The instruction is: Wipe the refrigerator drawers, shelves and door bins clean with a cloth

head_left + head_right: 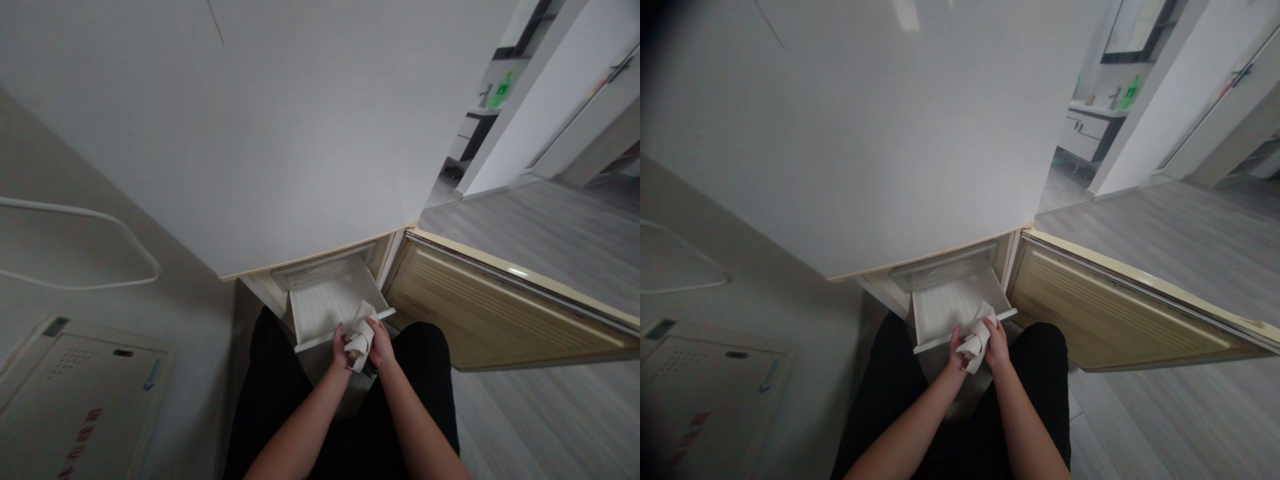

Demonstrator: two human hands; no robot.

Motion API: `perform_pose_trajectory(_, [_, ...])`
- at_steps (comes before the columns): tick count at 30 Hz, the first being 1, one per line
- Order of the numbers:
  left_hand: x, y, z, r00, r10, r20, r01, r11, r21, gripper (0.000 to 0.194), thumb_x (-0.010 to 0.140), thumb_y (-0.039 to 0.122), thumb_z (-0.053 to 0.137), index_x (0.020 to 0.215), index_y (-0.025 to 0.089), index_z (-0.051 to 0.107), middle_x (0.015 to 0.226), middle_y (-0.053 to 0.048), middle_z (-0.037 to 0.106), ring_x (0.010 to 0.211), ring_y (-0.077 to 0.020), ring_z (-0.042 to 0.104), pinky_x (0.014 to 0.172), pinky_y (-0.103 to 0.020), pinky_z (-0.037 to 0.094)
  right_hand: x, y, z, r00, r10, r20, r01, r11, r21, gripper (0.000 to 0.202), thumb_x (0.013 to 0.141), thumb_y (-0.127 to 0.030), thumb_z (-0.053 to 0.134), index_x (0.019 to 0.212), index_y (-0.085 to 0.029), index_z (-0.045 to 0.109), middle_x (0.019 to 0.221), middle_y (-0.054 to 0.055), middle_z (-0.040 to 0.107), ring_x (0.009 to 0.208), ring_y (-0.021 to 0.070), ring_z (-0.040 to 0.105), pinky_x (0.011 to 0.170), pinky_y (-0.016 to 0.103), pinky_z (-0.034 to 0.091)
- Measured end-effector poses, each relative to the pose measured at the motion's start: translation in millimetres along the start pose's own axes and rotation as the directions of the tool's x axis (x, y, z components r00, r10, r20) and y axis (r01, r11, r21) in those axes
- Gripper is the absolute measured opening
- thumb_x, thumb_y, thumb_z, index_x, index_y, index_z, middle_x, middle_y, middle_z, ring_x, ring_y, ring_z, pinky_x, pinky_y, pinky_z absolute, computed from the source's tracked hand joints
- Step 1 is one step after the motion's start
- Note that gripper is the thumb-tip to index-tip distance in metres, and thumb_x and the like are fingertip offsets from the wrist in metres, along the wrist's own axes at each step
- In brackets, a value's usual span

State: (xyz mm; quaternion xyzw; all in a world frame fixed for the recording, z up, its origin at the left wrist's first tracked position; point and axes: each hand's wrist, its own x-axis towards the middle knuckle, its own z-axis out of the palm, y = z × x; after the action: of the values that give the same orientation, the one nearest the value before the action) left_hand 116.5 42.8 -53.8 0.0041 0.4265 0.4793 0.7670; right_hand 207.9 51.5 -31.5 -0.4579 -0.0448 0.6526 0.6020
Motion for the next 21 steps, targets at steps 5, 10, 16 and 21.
perform_pose_trajectory(5, [5,25,15.9,0.999,0.041,-0.019,-0.042,0.998,-0.054,0.062,0.086,0.061,0.044,0.116,0.01,0.063,0.099,-0.015,0.074,0.104,-0.0319,0.071,0.096,-0.044,0.057,6,5,-1,0.999,-0.03,-0.018,0.029,0.999,-0.025,0.046,0.06,-0.03,0.086,0.1,-0.018,0.067,0.085,0.002,0.076,0.072,0.0175,0.07,0.067,0.027,0.058])
perform_pose_trajectory(10, [29,56,38.7,0.997,0.033,-0.074,-0.033,0.999,-0.005,0.061,0.084,0.063,0.051,0.116,0.012,0.062,0.1,-0.015,0.071,0.1,-0.0326,0.07,0.088,-0.045,0.059,9,5,-2,0.998,-0.05,-0.045,0.048,0.998,-0.032,0.045,0.061,-0.03,0.084,0.102,-0.019,0.069,0.093,0.003,0.078,0.081,0.0186,0.073,0.074,0.027,0.059])
perform_pose_trajectory(16, [64,111,41.4,0.97,0.173,-0.172,-0.159,0.983,0.09,0.035,0.095,0.04,0.048,0.129,0.031,0.048,0.129,-0.004,0.054,0.11,-0.0123,0.066,0.094,-0.026,0.054,9,1,-2,0.995,-0.043,-0.092,0.035,0.996,-0.086,0.045,0.059,-0.033,0.083,0.099,-0.019,0.068,0.083,0.001,0.077,0.073,0.0183,0.071,0.068,0.027,0.058])
perform_pose_trajectory(21, [73,146,27.4,0.974,0.199,-0.107,-0.164,0.947,0.275,0.03,0.093,0.036,0.053,0.123,0.029,0.055,0.143,-0.007,0.048,0.118,-0.0193,0.065,0.099,-0.036,0.053,10,3,-4,0.994,-0.034,-0.105,0.024,0.996,-0.09,0.046,0.058,-0.034,0.08,0.099,-0.019,0.067,0.079,0.0,0.075,0.068,0.0174,0.068,0.064,0.026,0.056])
